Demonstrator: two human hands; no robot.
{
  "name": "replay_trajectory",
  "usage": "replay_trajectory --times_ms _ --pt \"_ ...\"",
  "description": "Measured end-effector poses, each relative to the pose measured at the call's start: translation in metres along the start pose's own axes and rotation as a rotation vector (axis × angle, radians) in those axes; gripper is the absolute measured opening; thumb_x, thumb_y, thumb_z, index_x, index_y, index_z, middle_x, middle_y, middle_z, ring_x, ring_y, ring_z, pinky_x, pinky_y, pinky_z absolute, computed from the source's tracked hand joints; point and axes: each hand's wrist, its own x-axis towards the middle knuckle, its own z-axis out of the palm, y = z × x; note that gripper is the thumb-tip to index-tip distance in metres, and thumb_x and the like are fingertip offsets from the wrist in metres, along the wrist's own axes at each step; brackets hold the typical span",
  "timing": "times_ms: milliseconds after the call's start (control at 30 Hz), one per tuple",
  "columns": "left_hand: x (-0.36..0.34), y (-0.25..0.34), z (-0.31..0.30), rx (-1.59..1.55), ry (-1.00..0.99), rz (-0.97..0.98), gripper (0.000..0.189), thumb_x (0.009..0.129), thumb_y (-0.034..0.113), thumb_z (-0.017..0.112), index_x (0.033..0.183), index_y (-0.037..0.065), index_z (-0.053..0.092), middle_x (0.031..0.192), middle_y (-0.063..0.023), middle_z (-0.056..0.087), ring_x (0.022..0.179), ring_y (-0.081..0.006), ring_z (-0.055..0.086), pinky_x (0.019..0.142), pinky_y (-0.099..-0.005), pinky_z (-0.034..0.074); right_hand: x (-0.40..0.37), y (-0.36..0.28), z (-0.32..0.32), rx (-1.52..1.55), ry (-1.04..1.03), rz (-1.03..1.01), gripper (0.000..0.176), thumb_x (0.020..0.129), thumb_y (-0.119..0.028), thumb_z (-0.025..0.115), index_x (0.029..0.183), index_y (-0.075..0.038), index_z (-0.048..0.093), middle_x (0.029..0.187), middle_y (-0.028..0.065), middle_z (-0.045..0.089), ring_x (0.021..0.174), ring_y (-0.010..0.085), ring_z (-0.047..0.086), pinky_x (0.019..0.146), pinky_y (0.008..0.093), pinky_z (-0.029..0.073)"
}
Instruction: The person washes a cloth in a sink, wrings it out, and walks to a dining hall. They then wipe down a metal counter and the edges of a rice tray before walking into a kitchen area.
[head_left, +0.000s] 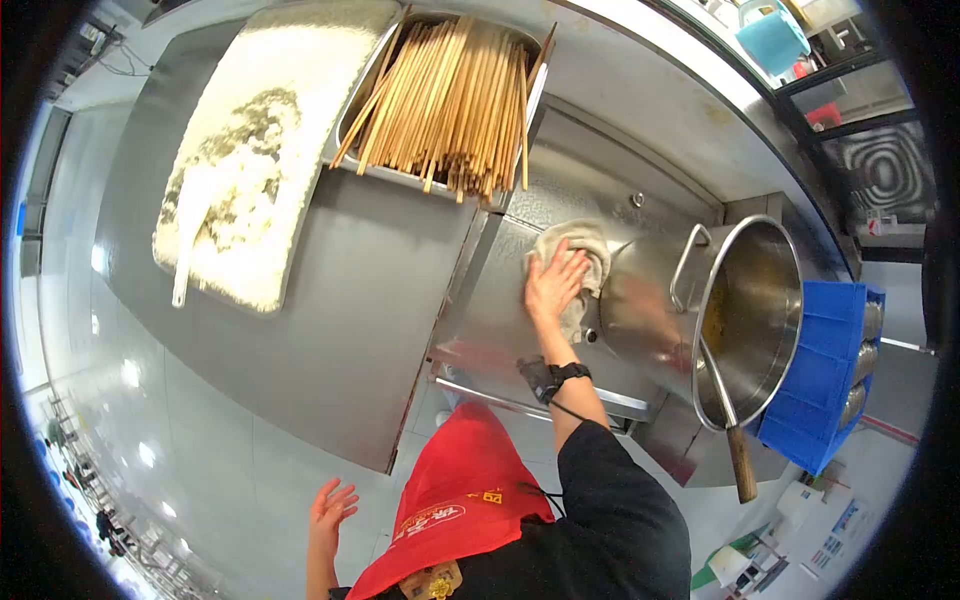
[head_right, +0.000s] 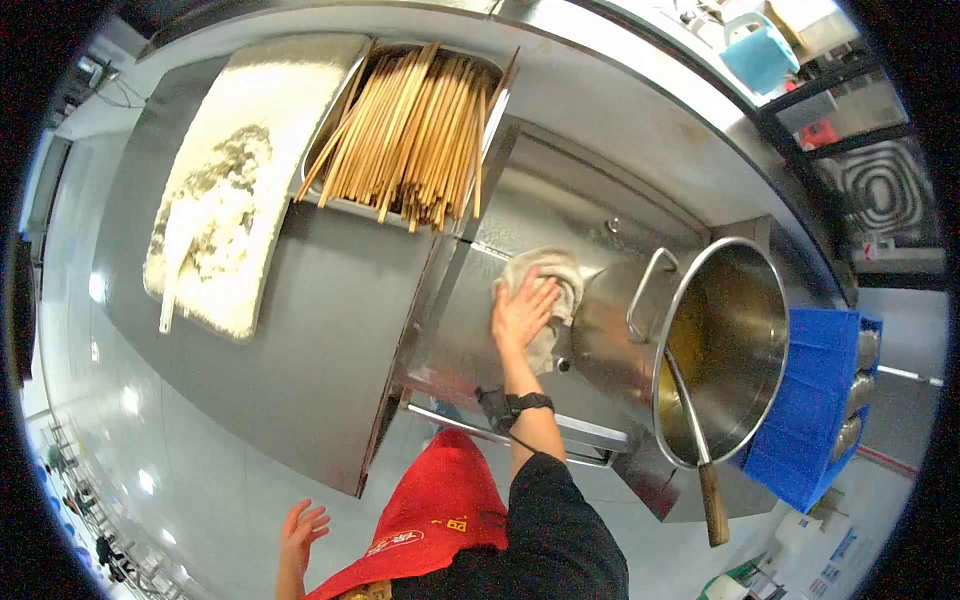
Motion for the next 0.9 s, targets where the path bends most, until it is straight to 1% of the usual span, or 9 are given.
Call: replay_trajectory --times_ms 167,200,333,433,467,567,667,767,900 --pt "0.014 0.017 0.002 -0.039 0.025 -0.02 0.057 0.079 0.024 0.06 0.128 0.004 0.037 0.117 -0.0206 0.052 0.102 -0.0296 0.055 0.084 -0.0381 0.045 0.09 0.002 -0.002 0.071 0.03 0.246 0.067 0.086 -0.046 0.043 0.14 -0.015 0.016 0.144 0.0224 0.009 0.133 0.0373 0.004 0.1 0.0529 0.022" --pt "0.014 0.023 0.004 -0.035 0.03 -0.026 0.057 0.079 0.024 0.06 0.128 0.004 0.037 0.117 -0.0206 0.052 0.101 -0.0298 0.055 0.084 -0.0383 0.045 0.108 0.002 0.001 0.041 0.068 0.288 0.068 0.086 -0.046 0.042 0.14 -0.014 0.016 0.143 0.0236 0.009 0.133 0.038 0.006 0.098 0.0532 0.024" --pt "0.015 0.045 0.011 -0.014 0.064 -0.047 0.058 0.08 0.026 0.06 0.128 0.003 0.036 0.117 -0.0209 0.052 0.101 -0.0305 0.055 0.083 -0.0388 0.046 0.163 0.001 0.013 0.056 0.137 0.357 0.067 0.087 -0.047 0.038 0.14 -0.013 0.015 0.143 0.0244 0.01 0.132 0.0387 0.008 0.099 0.0518 0.024" --pt "0.02 0.052 0.012 -0.013 0.071 -0.084 0.058 0.08 0.026 0.059 0.128 0.002 0.036 0.117 -0.0212 0.052 0.101 -0.0307 0.055 0.084 -0.039 0.046 0.163 -0.015 0.018 0.059 0.122 0.171 0.066 0.087 -0.045 0.039 0.14 -0.013 0.015 0.143 0.022 0.011 0.133 0.0365 0.01 0.102 0.05 0.022" --pt "0.025 0.053 0.012 -0.008 0.059 -0.077 0.058 0.081 0.026 0.059 0.128 0.002 0.036 0.117 -0.0212 0.052 0.101 -0.0306 0.055 0.084 -0.039 0.046 0.16 -0.022 0.015 0.045 0.057 0.037 0.062 0.086 -0.043 0.04 0.139 -0.016 0.022 0.143 0.0182 0.017 0.133 0.0334 0.014 0.103 0.0485 0.021" --pt "0.029 0.054 0.009 0.011 0.036 -0.076 0.057 0.081 0.026 0.058 0.128 0.002 0.035 0.117 -0.0211 0.051 0.101 -0.0304 0.055 0.083 -0.039 0.046 0.149 -0.038 0.009 -0.023 0.122 -0.347 0.056 0.085 -0.042 0.043 0.135 -0.021 0.032 0.143 0.0122 0.023 0.132 0.0307 0.019 0.104 0.0482 0.021" --pt "0.04 0.055 0.007 0.022 0.014 -0.068 0.058 0.081 0.026 0.059 0.128 0.002 0.035 0.118 -0.021 0.051 0.101 -0.0303 0.055 0.083 -0.039 0.046 0.122 -0.038 0.004 0.021 0.074 -0.558 0.052 0.083 -0.044 0.047 0.131 -0.028 0.039 0.141 0.0087 0.028 0.13 0.03 0.024 0.105 0.0474 0.02" --pt "0.047 0.049 -0.004 0.018 -0.013 -0.062 0.059 0.081 0.027 0.059 0.128 0.003 0.035 0.118 -0.021 0.051 0.101 -0.0305 0.055 0.083 -0.0392 0.046 0.072 -0.032 -0.009 0.068 -0.034 -0.669 0.053 0.08 -0.048 0.051 0.13 -0.034 0.038 0.141 0.006 0.028 0.13 0.0272 0.025 0.106 0.046 0.019" --pt "0.058 0.054 -0.01 0.05 -0.069 -0.028 0.061 0.08 0.029 0.06 0.129 0.003 0.034 0.117 -0.0209 0.05 0.101 -0.0314 0.055 0.083 -0.0404 0.047 -0.006 -0.021 -0.026 0.111 -0.175 -0.755 0.058 0.077 -0.043 0.056 0.131 -0.032 0.038 0.143 0.0037 0.026 0.131 0.0246 0.024 0.106 0.0438 0.017"
